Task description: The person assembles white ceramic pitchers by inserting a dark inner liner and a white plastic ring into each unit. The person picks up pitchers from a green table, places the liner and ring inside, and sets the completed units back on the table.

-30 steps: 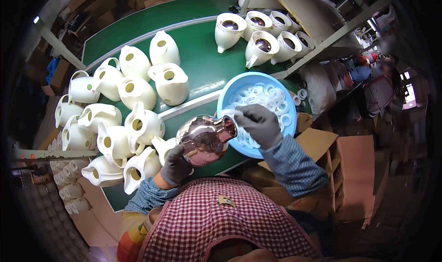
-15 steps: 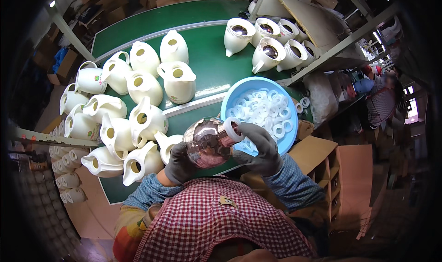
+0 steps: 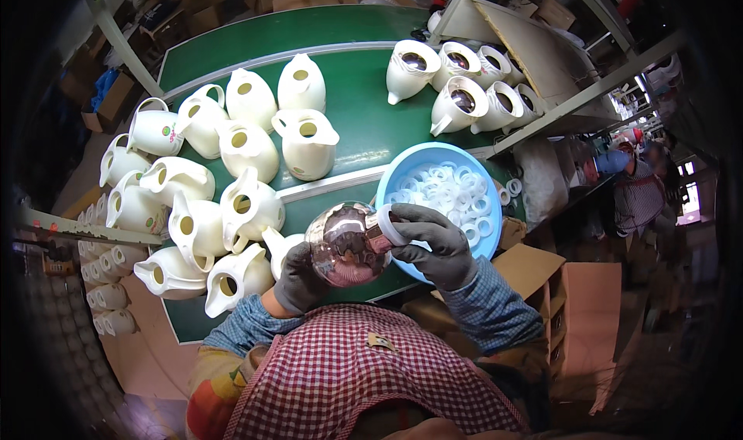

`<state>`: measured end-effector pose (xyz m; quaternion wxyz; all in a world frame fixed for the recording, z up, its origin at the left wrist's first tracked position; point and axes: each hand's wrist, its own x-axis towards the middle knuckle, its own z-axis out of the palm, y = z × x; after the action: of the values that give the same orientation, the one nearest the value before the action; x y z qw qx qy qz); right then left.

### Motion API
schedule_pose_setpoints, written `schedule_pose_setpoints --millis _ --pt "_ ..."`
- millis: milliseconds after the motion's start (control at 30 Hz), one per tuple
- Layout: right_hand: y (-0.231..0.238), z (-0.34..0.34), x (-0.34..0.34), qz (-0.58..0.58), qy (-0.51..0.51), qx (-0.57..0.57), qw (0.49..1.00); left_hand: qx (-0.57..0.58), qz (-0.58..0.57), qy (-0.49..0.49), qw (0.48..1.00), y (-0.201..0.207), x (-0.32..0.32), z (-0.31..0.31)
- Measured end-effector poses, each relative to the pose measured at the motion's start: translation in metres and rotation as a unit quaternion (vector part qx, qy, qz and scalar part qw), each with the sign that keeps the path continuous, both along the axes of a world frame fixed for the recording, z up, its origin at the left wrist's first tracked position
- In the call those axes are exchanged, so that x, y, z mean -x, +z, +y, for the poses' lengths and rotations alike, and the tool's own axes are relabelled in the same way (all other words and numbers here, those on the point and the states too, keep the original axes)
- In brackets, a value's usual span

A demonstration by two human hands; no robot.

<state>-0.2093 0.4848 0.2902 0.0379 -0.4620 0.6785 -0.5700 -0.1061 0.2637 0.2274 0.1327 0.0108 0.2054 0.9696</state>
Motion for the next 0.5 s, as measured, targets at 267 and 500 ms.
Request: schedule_pose_setpoints --millis 267,500 --pt "0.035 -0.004 -0.011 0.038 0.005 -0.135 0.990 -0.048 -0.113 0.018 0.992 -0.023 -0.015 -0.008" --pt "0.008 -0.010 -0.015 0.025 -0.017 -0.090 0.996 0.170 -0.014 0.056 0.984 -0.025 -0.020 -0.015"
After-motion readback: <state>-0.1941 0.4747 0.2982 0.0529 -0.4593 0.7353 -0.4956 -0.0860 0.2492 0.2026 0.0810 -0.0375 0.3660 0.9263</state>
